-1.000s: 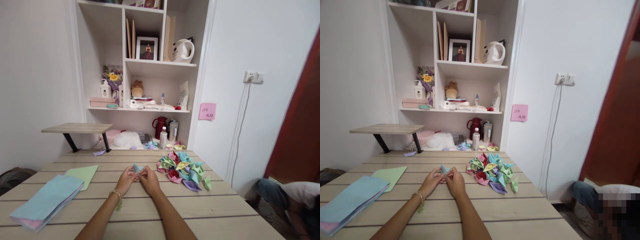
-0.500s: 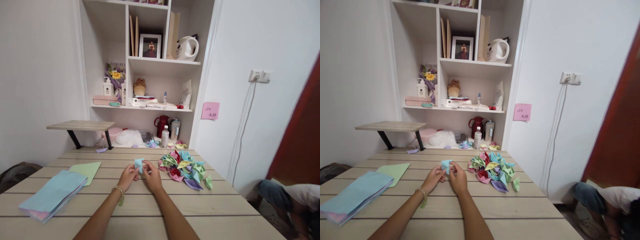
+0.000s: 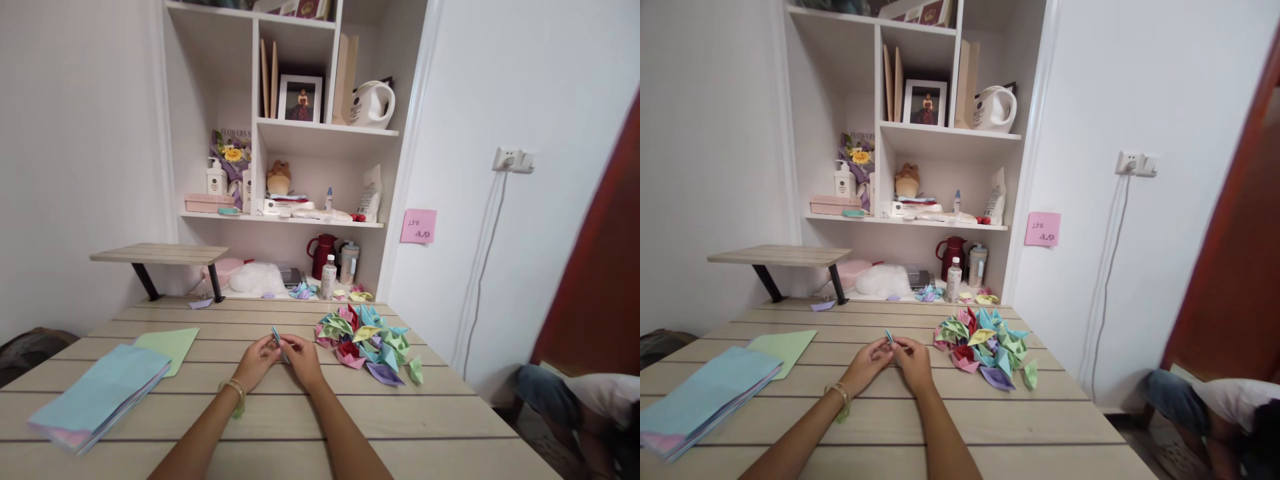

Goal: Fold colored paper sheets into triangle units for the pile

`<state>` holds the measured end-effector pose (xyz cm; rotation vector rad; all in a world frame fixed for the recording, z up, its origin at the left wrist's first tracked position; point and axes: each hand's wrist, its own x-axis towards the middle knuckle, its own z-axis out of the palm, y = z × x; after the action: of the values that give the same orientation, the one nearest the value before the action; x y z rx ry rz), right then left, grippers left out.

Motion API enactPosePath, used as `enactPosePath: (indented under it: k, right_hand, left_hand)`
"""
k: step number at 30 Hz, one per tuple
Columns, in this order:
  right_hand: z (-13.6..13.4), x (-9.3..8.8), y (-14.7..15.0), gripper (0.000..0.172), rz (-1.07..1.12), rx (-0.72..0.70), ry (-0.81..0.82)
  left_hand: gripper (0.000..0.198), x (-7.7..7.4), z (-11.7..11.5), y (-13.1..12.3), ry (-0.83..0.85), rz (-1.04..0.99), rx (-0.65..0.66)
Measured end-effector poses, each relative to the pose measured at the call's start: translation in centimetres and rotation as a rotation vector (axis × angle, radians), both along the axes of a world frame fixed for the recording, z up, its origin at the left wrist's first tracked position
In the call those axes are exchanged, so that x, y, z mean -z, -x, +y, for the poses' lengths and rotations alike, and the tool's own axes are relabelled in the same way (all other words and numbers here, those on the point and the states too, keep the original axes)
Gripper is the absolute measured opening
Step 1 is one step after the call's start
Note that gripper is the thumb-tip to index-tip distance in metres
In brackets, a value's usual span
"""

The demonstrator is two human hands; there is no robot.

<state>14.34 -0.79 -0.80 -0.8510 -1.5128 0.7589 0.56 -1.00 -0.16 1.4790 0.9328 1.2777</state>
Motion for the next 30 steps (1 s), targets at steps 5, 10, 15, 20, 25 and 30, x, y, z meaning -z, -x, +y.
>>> enactPosePath:
  k: [5, 10, 15, 20, 25, 30]
  right_hand:
    - [0.3, 0.2, -0.1, 0.037, 0.121, -0.092, 0.171]
    - [0.5, 0.4, -0.2, 0.045, 0.146, -0.166, 0.229]
    - [0.7, 0.7, -0.2, 0.045, 0.141, -0.143, 0.236]
    - [0.6, 0.5, -0.1, 0.042, 0.168, -0.099, 0.236]
    - [0.3, 0.3, 0.0, 0.034, 0.08, 0.003, 0.149]
    - [-0.3, 0.0, 0.5, 0.023, -0.158, 0.232, 0.001]
  left_hand:
    - [0.057, 0.4, 0.0, 0.0, -0.062, 0.07, -0.011]
    - [0.055, 0.9, 0.4, 0.0, -0.113, 0.12, -0.061]
    - [0.051, 1.1, 0.8, 0.1, -0.12, 0.146, -0.043]
    - [0.055, 0.6, 0.5, 0.0, -0.116, 0.128, -0.001]
    - [0.044, 0.3, 0.3, -0.1, -0.182, 0.231, -0.05]
    - [0.031, 0.0, -0.2, -0.3, -0.367, 0.472, -0.186]
